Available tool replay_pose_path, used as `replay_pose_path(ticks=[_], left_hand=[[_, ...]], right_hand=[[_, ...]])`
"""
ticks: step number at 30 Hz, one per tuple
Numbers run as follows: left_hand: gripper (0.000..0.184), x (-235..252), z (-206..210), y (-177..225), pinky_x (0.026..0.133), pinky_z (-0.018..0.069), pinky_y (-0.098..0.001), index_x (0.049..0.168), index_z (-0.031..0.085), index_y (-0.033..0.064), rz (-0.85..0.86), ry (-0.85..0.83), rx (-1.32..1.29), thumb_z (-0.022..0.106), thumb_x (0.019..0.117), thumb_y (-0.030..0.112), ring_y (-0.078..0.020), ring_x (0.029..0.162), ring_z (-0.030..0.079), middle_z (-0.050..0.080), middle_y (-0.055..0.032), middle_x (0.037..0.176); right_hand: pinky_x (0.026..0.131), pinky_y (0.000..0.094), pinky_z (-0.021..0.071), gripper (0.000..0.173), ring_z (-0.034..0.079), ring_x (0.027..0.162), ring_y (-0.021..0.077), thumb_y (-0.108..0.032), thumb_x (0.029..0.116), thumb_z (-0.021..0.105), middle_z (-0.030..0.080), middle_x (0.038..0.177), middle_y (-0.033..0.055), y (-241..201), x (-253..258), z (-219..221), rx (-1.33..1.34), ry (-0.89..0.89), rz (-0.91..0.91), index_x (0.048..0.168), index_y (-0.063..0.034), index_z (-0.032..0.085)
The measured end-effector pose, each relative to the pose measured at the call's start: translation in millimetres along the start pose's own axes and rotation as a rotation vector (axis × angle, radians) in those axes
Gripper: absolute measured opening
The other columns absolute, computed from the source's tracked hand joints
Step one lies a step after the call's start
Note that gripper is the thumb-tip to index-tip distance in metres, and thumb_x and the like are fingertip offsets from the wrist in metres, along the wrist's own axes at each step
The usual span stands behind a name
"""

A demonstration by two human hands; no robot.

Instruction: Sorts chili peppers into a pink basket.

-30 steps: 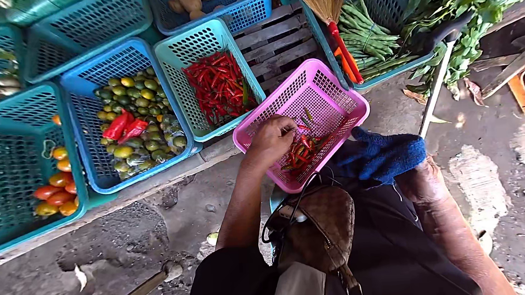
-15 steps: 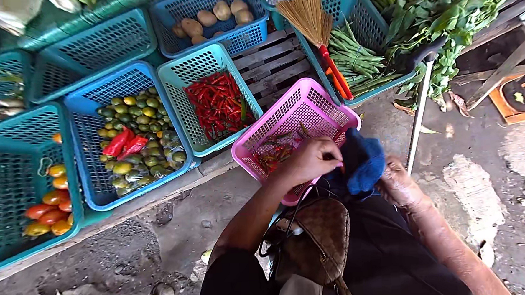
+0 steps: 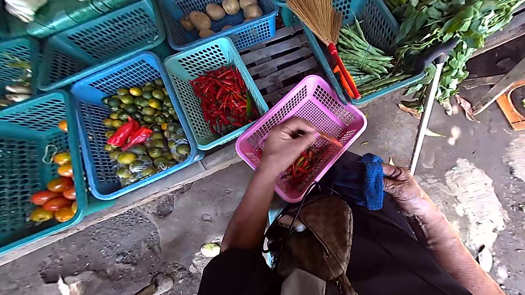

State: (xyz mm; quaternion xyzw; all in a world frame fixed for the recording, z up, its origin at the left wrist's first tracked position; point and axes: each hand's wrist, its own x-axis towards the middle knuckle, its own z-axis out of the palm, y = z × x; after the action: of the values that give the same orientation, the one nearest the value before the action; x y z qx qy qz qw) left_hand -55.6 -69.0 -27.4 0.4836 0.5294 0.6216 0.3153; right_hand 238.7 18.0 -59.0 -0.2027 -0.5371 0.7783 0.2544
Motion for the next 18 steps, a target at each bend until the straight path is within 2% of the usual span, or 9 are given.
replay_pose_path(ticks=[3, 4, 6, 7, 9, 12, 14, 16, 18], left_hand=[[0.01, 7, -45, 2, 0.079, 0.0594, -0.0296, 0.099, 0.07, -0.002, 0.034, 0.321, 0.319, 0.072, 0.0904, 0.003, -0.0115, 0.089, 0.069, 0.072, -0.0084, 0.1], [0.015, 8, -57, 1, 0.083, 0.0583, -0.029, 0.104, 0.07, -0.0034, -0.001, 0.408, 0.467, 0.071, 0.0911, 0.004, -0.0126, 0.094, 0.069, 0.071, -0.0116, 0.107], [0.028, 8, -71, 4, 0.107, 0.0493, -0.0343, 0.12, 0.068, -0.0037, -0.125, 0.451, 0.756, 0.064, 0.092, 0.001, -0.0229, 0.127, 0.059, 0.061, -0.02, 0.135], [0.031, 6, -70, 7, 0.112, 0.0434, -0.0411, 0.121, 0.069, -0.0028, -0.154, 0.43, 0.857, 0.06, 0.0915, -0.001, -0.0306, 0.135, 0.052, 0.056, -0.0232, 0.142], [0.025, 1, -56, 12, 0.107, 0.0474, -0.0488, 0.113, 0.072, -0.0029, -0.136, 0.305, 0.918, 0.061, 0.0905, -0.002, -0.0366, 0.127, 0.057, 0.062, -0.0249, 0.131], [0.019, 0, -31, 6, 0.099, 0.0515, -0.0582, 0.112, 0.073, -0.0009, -0.334, -0.15, 0.922, 0.064, 0.0959, 0.005, -0.0383, 0.113, 0.065, 0.068, -0.0227, 0.118], [0.027, 4, -19, -13, 0.103, 0.0492, -0.0572, 0.122, 0.072, 0.0036, -0.408, -0.429, 0.998, 0.067, 0.095, 0.005, -0.038, 0.119, 0.062, 0.066, -0.0201, 0.124], [0.043, 6, -11, -31, 0.11, 0.0437, -0.0546, 0.136, 0.065, 0.0075, -0.327, -0.575, 1.064, 0.068, 0.0929, 0.003, -0.0373, 0.128, 0.056, 0.062, -0.017, 0.135], [0.035, 3, -5, -40, 0.107, 0.0442, -0.0562, 0.128, 0.071, 0.0099, -0.268, -0.67, 1.113, 0.067, 0.093, 0.003, -0.0366, 0.129, 0.055, 0.064, -0.013, 0.134]], right_hand=[[0.081, 0.0252, 0.0604, 0.008, 0.071, 0.086, 0.0042, -0.016, 0.0936, 0.073, 0.077, 0.095, -0.0039, 0, -5, -6, 0.019, 0.101, 0.022, 0.1, -0.0167, 0.078], [0.08, 0.0257, 0.0607, 0.008, 0.071, 0.085, 0.0048, -0.017, 0.0932, 0.074, 0.077, 0.094, -0.0029, -1, -6, -7, 0.039, 0.127, 0.027, 0.1, -0.0162, 0.078], [0.079, 0.0262, 0.0609, 0.008, 0.071, 0.083, 0.0053, -0.018, 0.0923, 0.075, 0.077, 0.092, -0.0021, -3, -5, -8, 0.066, 0.162, 0.031, 0.099, -0.0162, 0.079], [0.078, 0.0262, 0.061, 0.008, 0.071, 0.083, 0.0054, -0.018, 0.0919, 0.075, 0.077, 0.092, -0.0019, -4, -4, -8, 0.071, 0.174, 0.032, 0.099, -0.0161, 0.079], [0.079, 0.0262, 0.0609, 0.008, 0.071, 0.084, 0.0055, -0.017, 0.0927, 0.074, 0.077, 0.092, -0.0013, -4, -2, -7, 0.078, 0.181, 0.03, 0.098, -0.0153, 0.079], [0.079, 0.0267, 0.0611, 0.007, 0.071, 0.083, 0.0061, -0.014, 0.0931, 0.073, 0.077, 0.091, -0.0006, -3, 0, -3, 0.073, 0.189, 0.036, 0.097, -0.0143, 0.079], [0.079, 0.0269, 0.061, 0.007, 0.071, 0.082, 0.0062, -0.013, 0.0933, 0.072, 0.077, 0.091, -0.001, -3, 0, -1, 0.055, 0.189, 0.041, 0.096, -0.0149, 0.078], [0.079, 0.0272, 0.0608, 0.007, 0.071, 0.083, 0.0065, -0.013, 0.0938, 0.072, 0.077, 0.091, -0.0006, -4, -1, -2, 0.048, 0.182, 0.035, 0.097, -0.0146, 0.078], [0.08, 0.0273, 0.0607, 0.007, 0.071, 0.084, 0.0065, -0.014, 0.0944, 0.072, 0.077, 0.092, -0.0005, -4, -3, -2, 0.053, 0.189, 0.035, 0.098, -0.0141, 0.078]])
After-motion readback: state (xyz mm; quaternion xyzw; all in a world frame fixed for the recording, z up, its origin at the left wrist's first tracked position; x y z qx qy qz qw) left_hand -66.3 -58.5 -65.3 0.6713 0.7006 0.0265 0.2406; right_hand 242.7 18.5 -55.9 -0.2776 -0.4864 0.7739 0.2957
